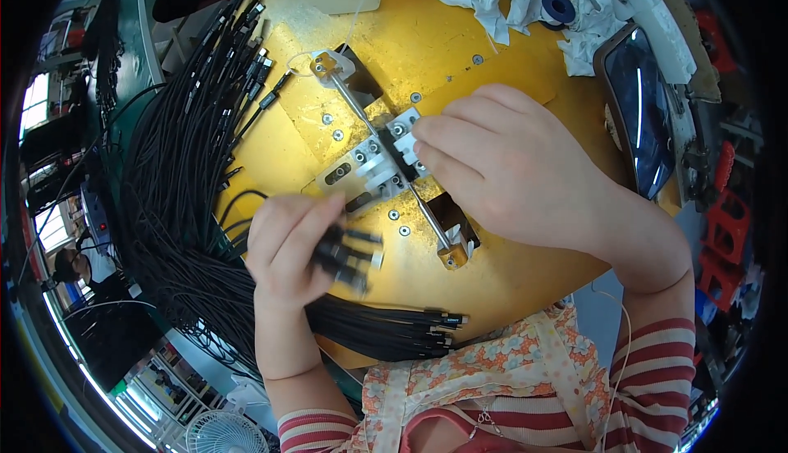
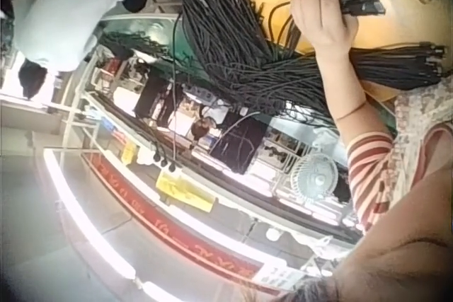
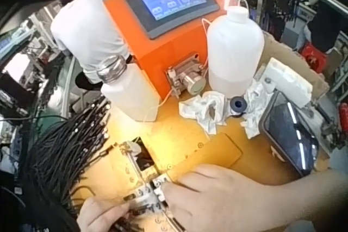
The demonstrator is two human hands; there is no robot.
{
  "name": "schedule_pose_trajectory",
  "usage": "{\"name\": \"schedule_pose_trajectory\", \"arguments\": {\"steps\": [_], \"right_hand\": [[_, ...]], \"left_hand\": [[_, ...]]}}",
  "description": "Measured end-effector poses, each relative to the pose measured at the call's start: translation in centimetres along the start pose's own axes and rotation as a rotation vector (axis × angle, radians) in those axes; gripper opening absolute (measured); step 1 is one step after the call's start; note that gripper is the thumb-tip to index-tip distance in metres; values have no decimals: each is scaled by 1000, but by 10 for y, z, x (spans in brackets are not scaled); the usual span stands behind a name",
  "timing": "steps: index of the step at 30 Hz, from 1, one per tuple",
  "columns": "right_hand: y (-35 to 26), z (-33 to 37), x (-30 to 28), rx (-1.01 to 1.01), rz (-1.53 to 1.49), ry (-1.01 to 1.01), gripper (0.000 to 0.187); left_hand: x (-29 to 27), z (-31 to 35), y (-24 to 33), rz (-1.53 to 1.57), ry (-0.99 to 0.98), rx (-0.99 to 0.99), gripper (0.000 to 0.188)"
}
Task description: Manually inserting cable ends into a processing machine for assembly or termination on a factory workbench.
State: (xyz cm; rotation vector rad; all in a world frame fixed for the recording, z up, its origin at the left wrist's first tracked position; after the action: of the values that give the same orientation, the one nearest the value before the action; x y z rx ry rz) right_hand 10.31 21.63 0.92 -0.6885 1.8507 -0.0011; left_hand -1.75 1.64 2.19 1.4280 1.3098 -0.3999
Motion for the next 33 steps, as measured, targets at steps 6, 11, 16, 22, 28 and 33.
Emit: {"name": "schedule_pose_trajectory", "arguments": {"steps": [6,11,16,22,28,33], "right_hand": [[-9,-6,-8,-26,-141,42,20],[-29,-3,8,-184,-523,305,11],[-27,-5,7,-180,-461,351,16],[-27,-3,5,-198,-474,253,23],[-4,-7,-3,-80,-440,224,16],[12,-8,12,199,-419,288,9]], "left_hand": [[-19,5,21,159,-453,-84,43],[-4,7,27,6,-340,-8,45],[6,14,25,-220,-118,141,37],[10,12,25,-155,-129,87,34],[13,9,15,-168,48,67,38],[21,11,9,-275,-13,29,45]]}}
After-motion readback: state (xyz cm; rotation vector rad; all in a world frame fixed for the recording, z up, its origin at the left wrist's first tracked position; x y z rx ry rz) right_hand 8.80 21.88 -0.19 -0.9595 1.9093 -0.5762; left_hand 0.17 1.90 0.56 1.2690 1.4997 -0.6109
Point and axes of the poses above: each hand's wrist, its own z-axis away from the middle knuckle, its own x-axis out of the palm, y = z × x, the point moved 2 cm from there along -z, towards the middle knuckle, and after that the axes turned 8 degrees about -x, right-handed, at the moved point
